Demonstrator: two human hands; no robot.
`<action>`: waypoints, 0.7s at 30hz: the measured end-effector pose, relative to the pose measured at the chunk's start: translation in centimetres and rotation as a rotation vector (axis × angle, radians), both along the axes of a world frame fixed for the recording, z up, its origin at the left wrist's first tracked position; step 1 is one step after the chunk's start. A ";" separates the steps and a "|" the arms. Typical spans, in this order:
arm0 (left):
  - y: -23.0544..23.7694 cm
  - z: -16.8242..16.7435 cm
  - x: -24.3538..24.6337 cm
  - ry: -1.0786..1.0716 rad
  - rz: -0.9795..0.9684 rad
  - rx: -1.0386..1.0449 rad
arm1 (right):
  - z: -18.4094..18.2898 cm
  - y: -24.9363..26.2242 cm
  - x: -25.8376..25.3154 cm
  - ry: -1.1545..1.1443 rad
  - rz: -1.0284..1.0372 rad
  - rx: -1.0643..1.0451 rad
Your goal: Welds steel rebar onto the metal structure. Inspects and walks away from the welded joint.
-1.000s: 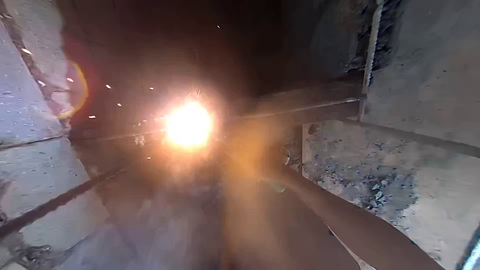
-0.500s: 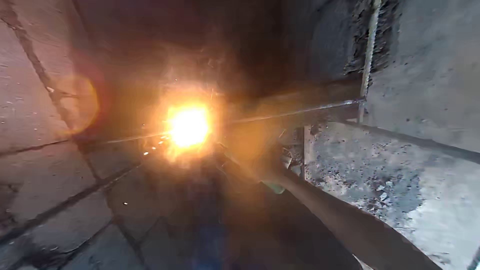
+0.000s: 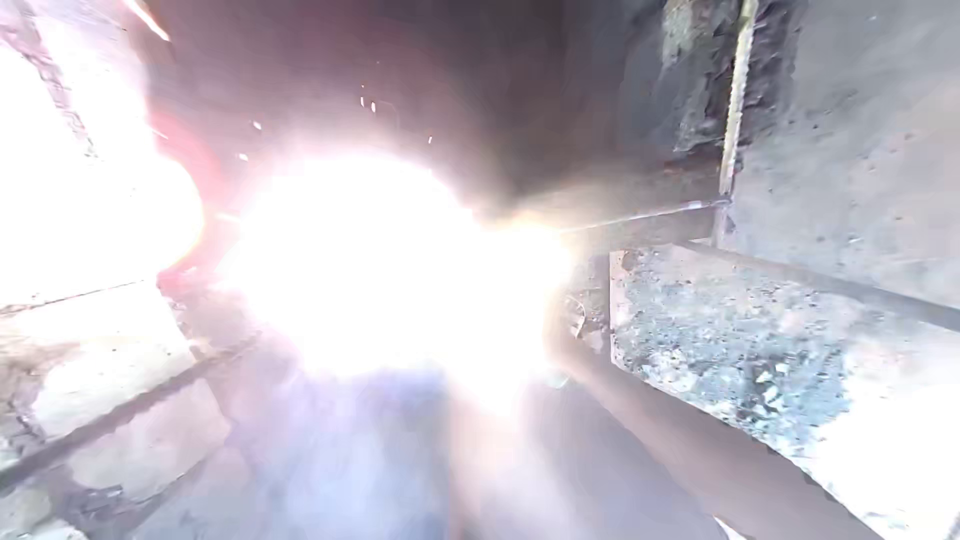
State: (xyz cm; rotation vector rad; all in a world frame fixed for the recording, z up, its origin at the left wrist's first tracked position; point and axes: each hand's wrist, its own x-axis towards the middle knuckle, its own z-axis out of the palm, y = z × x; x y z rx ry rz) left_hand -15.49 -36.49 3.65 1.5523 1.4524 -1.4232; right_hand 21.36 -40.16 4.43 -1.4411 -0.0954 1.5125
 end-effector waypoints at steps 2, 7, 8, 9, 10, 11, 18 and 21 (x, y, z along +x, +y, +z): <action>-0.5 -1.5 -4.2 -0.250 -0.088 0.073 | 0.9 0.1 0.7 0.040 0.058 -0.026; -0.6 -2.0 -6.2 -0.291 -0.054 0.089 | 0.6 -0.1 0.1 -0.005 0.002 0.009; -0.9 -1.7 -5.6 -0.247 -0.065 0.138 | 0.1 0.1 -0.1 -0.026 -0.006 0.019; -0.8 -1.5 -4.7 -0.197 -0.064 0.144 | 0.0 0.3 -0.1 -0.047 -0.012 0.022; -0.7 -1.3 -4.0 -0.165 -0.048 0.131 | 0.1 0.4 -0.1 -0.086 -0.013 0.004; -0.5 -1.1 -3.3 -0.163 -0.056 0.097 | 0.3 0.5 0.0 -0.133 -0.022 -0.024; -1.1 -3.5 -6.7 -0.264 -0.153 0.147 | -0.7 0.6 -0.4 0.007 -0.022 0.072; -1.0 -2.6 -5.8 -0.155 -0.115 0.112 | -0.8 0.8 -0.4 0.014 -0.020 0.087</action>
